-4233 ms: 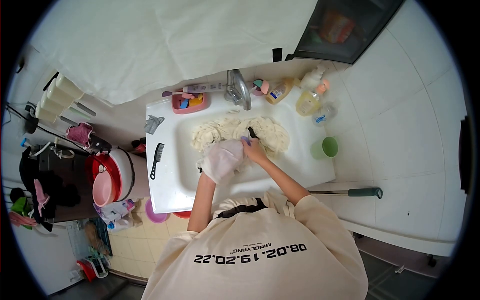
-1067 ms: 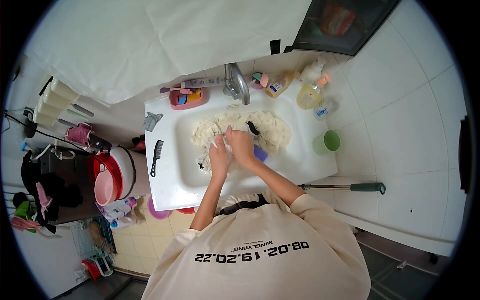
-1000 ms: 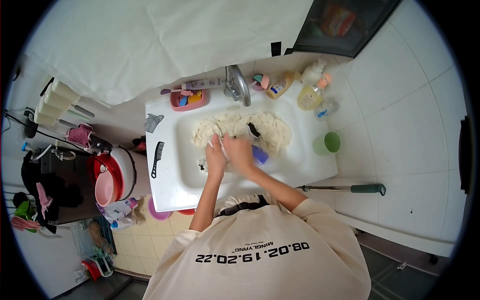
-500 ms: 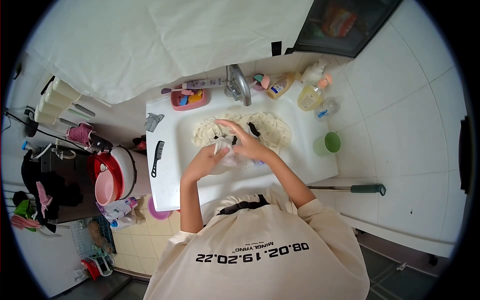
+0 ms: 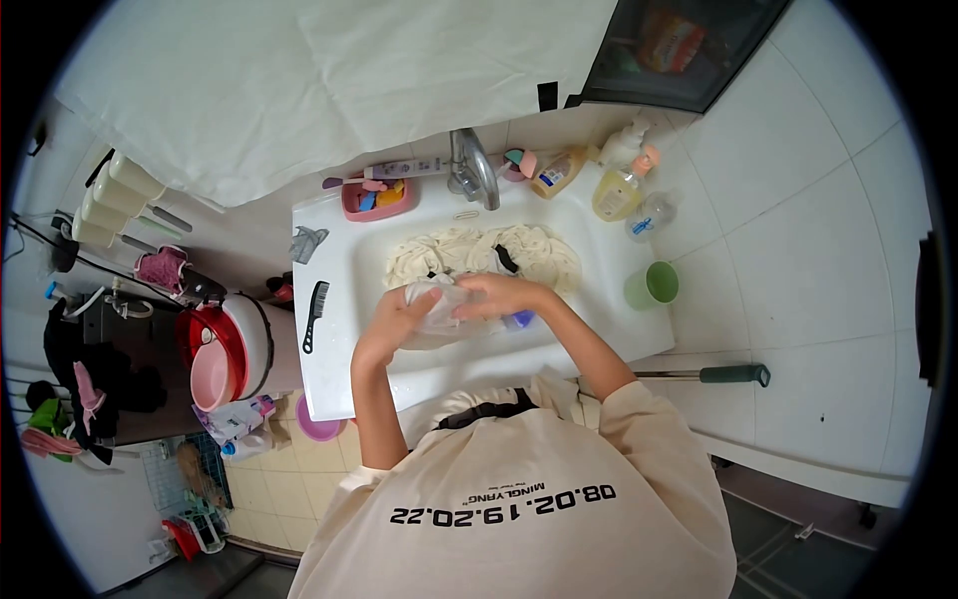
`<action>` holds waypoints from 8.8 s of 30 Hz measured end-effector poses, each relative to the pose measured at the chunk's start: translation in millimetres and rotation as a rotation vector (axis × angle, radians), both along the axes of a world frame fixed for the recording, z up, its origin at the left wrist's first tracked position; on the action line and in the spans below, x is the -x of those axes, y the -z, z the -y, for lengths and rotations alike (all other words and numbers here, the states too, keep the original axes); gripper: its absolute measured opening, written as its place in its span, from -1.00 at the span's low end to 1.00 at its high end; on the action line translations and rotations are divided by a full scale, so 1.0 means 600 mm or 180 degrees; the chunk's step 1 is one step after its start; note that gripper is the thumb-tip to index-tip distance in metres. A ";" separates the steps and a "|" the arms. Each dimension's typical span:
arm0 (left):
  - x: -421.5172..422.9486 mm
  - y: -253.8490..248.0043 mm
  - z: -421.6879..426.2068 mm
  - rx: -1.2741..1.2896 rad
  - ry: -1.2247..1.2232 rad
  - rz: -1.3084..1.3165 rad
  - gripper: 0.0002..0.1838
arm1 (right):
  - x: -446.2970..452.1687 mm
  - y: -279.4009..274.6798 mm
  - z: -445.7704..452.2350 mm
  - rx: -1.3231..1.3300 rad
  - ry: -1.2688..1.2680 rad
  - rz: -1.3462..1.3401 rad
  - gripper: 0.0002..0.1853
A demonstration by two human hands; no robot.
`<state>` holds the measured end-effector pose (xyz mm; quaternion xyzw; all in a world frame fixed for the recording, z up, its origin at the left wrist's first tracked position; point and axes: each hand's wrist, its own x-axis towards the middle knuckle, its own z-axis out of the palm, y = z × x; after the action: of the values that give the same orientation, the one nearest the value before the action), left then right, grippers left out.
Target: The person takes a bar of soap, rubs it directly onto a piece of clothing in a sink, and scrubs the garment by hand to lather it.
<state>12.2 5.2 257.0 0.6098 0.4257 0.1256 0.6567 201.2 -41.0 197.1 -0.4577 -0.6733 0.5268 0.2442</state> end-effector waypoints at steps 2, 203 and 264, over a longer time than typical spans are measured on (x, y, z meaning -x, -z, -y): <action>0.008 -0.002 -0.003 0.0167 -0.0113 0.0039 -0.70 | -0.003 0.005 0.007 0.0291 0.0204 -0.0497 -0.68; -0.097 0.096 0.070 0.0697 -0.2031 0.1786 -0.57 | 0.115 -0.059 0.030 -0.1963 0.2574 0.1312 -0.63; -0.038 0.074 0.011 0.0649 -0.1490 0.1150 -0.58 | 0.021 -0.031 -0.023 0.0432 0.2773 -0.0503 -0.64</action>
<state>35.1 -1.6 212.6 0.3940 0.4413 0.3364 0.7327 188.9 -27.4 215.5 -0.6720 -0.3609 0.4510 0.4634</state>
